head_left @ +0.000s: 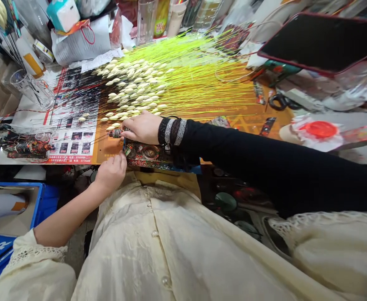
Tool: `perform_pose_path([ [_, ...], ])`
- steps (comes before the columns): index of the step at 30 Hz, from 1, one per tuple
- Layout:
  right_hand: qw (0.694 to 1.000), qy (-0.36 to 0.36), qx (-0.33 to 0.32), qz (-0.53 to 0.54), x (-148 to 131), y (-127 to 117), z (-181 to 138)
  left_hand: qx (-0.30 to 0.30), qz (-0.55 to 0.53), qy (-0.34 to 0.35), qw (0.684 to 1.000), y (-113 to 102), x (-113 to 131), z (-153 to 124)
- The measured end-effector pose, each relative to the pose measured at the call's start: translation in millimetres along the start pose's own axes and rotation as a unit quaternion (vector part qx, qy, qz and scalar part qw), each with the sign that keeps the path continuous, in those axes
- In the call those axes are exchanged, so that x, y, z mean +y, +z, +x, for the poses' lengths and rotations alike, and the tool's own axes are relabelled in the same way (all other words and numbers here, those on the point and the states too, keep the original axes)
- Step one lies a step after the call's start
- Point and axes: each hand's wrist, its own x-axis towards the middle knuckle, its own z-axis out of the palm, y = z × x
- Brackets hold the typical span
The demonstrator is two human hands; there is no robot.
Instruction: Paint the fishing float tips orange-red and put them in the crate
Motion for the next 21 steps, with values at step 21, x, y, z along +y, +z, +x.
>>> perform_pose_path([
  [21, 1.0, -0.014, 0.011, -0.002, 4.4, 3.2, 4.9, 0.056, -0.049, -0.014, 0.997, 33.3, -12.7, -0.6],
])
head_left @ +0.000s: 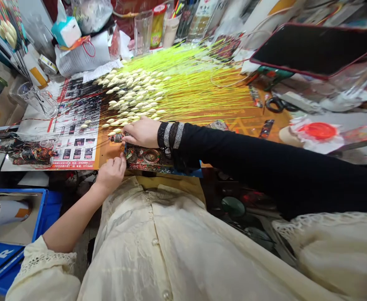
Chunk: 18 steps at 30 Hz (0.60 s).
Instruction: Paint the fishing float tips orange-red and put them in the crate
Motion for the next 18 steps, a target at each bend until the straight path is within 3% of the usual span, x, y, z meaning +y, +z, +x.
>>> perform_pose_path([
  [8, 1.0, 0.0, 0.004, -0.017, 1.2, 3.3, 2.7, 0.012, 0.031, 0.062, 0.998, -3.1, -20.4, 6.9],
  [18, 1.0, -0.011, -0.006, -0.021, 0.3, 0.6, 2.3, -0.017, -0.049, 0.151, 0.987, -2.3, -53.7, 23.9],
])
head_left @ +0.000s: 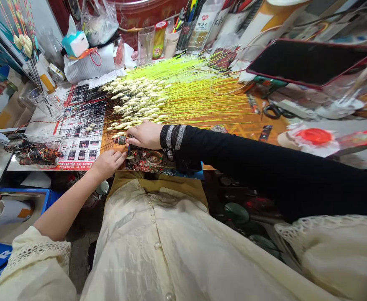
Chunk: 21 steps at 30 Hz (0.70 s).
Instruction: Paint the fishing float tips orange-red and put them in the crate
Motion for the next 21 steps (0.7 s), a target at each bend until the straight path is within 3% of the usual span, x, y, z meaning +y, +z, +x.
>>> perform_pose_path([
  [9, 1.0, 0.008, 0.005, -0.007, -0.1, 0.5, -0.1, -0.006, -0.026, 0.008, 1.0, -8.8, -12.5, 9.1],
  [13, 1.0, 0.012, 0.002, 0.004, -0.7, -1.7, -1.1, 0.02, -0.068, -0.013, 0.997, -10.7, -17.7, 9.4],
  [21, 0.999, 0.012, 0.02, 0.025, 1.9, 1.2, -2.3, 0.097, -0.086, -0.098, 0.987, -1.3, 15.7, -22.0],
])
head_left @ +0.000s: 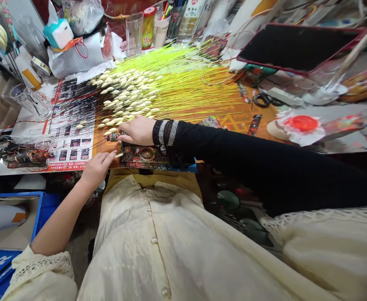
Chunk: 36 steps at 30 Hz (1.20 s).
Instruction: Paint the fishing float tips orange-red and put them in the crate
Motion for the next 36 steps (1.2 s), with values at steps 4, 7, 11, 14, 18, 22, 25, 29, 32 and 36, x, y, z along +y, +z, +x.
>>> perform_pose_path([
  [4, 1.0, 0.002, 0.003, 0.001, 0.6, 0.9, -0.6, 0.002, 0.066, 0.011, 0.998, 1.1, 12.9, -10.1],
  [7, 1.0, 0.004, 0.015, -0.001, -0.6, 1.4, -1.1, -0.007, 0.111, 0.009, 0.994, 1.1, 19.2, -9.1],
  [11, 1.0, 0.013, 0.022, -0.005, -2.3, 1.5, -2.3, -0.04, 0.151, -0.026, 0.987, -0.8, 37.0, -4.6],
  [14, 1.0, 0.008, 0.023, -0.001, -2.1, 1.5, -3.1, -0.059, 0.169, -0.067, 0.982, -1.8, 55.4, -0.9],
  [18, 1.0, 0.004, 0.018, -0.006, -0.5, 2.7, -2.0, -0.085, 0.148, -0.118, 0.978, -2.1, 68.3, 5.4],
  [22, 1.0, 0.01, 0.009, -0.027, 1.1, 4.9, 0.3, -0.125, 0.173, -0.121, 0.969, -3.9, 68.9, 10.2],
  [25, 0.999, 0.007, 0.009, -0.037, 1.4, 5.4, 0.8, -0.147, 0.18, -0.121, 0.965, -5.9, 68.7, 12.3],
  [29, 0.999, 0.012, -0.001, -0.038, -0.4, 2.1, -0.4, -0.161, 0.164, -0.137, 0.964, -8.0, 72.1, 16.3],
  [32, 0.999, 0.013, -0.008, -0.032, -1.7, -1.7, -1.9, -0.167, 0.153, -0.172, 0.959, -9.1, 78.7, 21.7],
  [36, 1.0, 0.007, -0.011, -0.022, -1.4, -2.9, -2.5, -0.16, 0.091, -0.255, 0.949, -10.8, 81.4, 30.4],
])
